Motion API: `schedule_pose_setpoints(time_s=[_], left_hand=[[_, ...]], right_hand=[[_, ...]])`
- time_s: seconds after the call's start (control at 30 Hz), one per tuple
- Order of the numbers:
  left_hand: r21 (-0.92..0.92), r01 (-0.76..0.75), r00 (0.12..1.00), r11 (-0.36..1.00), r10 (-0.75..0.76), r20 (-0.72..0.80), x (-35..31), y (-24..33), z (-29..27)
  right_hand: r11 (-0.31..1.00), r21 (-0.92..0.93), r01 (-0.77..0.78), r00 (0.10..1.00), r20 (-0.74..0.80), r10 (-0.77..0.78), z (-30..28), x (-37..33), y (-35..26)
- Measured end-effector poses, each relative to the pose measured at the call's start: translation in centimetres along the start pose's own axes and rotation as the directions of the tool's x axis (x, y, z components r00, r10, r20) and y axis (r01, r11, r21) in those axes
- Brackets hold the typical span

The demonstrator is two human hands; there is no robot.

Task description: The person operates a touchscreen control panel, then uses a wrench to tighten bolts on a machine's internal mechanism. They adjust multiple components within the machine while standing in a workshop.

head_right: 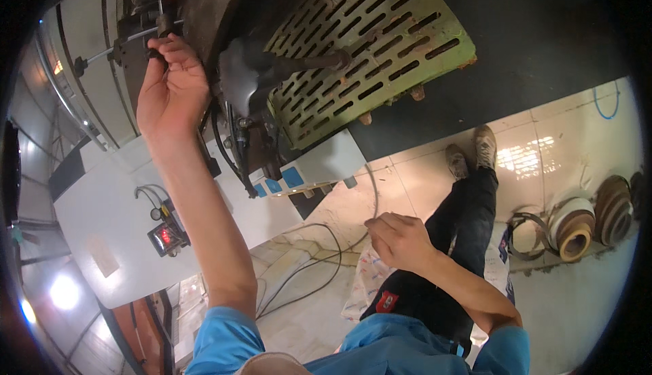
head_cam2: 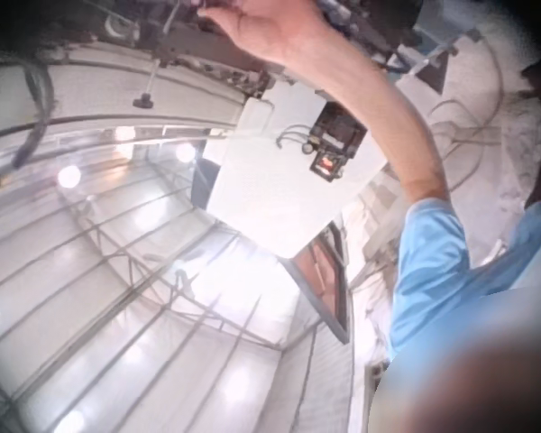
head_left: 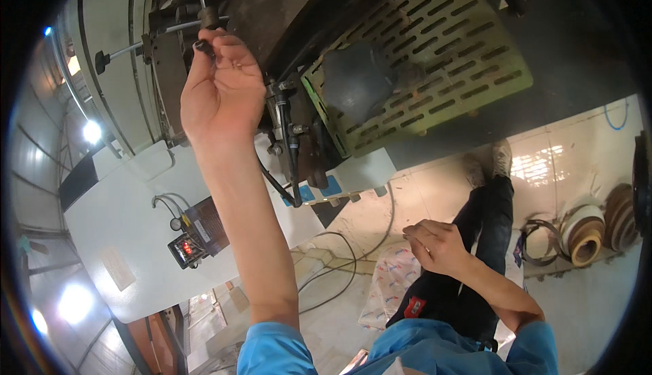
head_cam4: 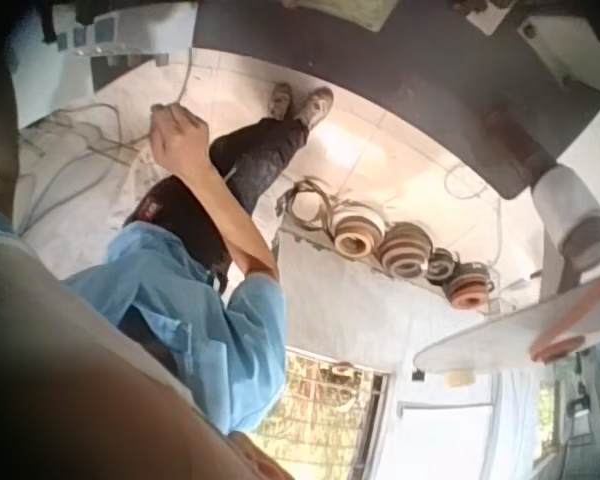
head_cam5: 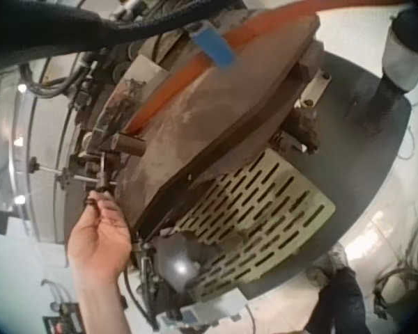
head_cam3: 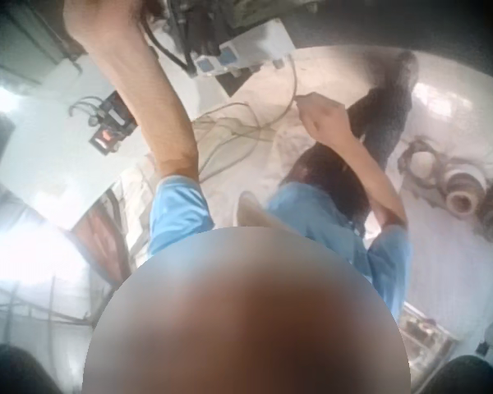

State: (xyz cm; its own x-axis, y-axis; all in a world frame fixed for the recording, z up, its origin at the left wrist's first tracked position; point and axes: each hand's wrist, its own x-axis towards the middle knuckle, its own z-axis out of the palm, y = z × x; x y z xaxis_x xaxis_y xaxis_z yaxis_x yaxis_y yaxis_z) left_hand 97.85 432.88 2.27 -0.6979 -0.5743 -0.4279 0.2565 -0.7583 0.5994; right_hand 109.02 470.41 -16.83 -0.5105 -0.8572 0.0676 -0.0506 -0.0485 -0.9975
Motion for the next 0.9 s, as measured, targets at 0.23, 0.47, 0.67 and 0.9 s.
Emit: schedule_pose_setpoints(time_s=[0.23, 0.47, 0.67, 0.9], left_hand=[[0.032, 0.015, 1.0, 0.999, -0.016, 0.007, -0.5, -0.1, 0.9], [0.017, -0.008, 0.999, 1.0, 0.007, 0.052, -0.4, -0.3, 0.6], [0.102, 0.043, 0.997, 0.994, -0.05, 0.066, -0.4, 0.0, 0.9], [0.505, -0.196, 0.978, 0.841, 0.203, 0.04, -0.5, 0.0, 1.4]], right_hand=[[0.976, -0.082, -0.201, 0.957, 0.199, 0.213, 7.6, -5.8, 10.4], [0.904, -0.2, -0.379, 0.885, 0.208, 0.417, 13.3, -11.4, 18.7], [0.821, -0.329, -0.467, 0.789, 0.265, 0.554, 14.8, -15.4, 23.1], [0.76, -0.333, -0.559, 0.767, 0.14, 0.626, 16.5, -15.8, 25.3]])
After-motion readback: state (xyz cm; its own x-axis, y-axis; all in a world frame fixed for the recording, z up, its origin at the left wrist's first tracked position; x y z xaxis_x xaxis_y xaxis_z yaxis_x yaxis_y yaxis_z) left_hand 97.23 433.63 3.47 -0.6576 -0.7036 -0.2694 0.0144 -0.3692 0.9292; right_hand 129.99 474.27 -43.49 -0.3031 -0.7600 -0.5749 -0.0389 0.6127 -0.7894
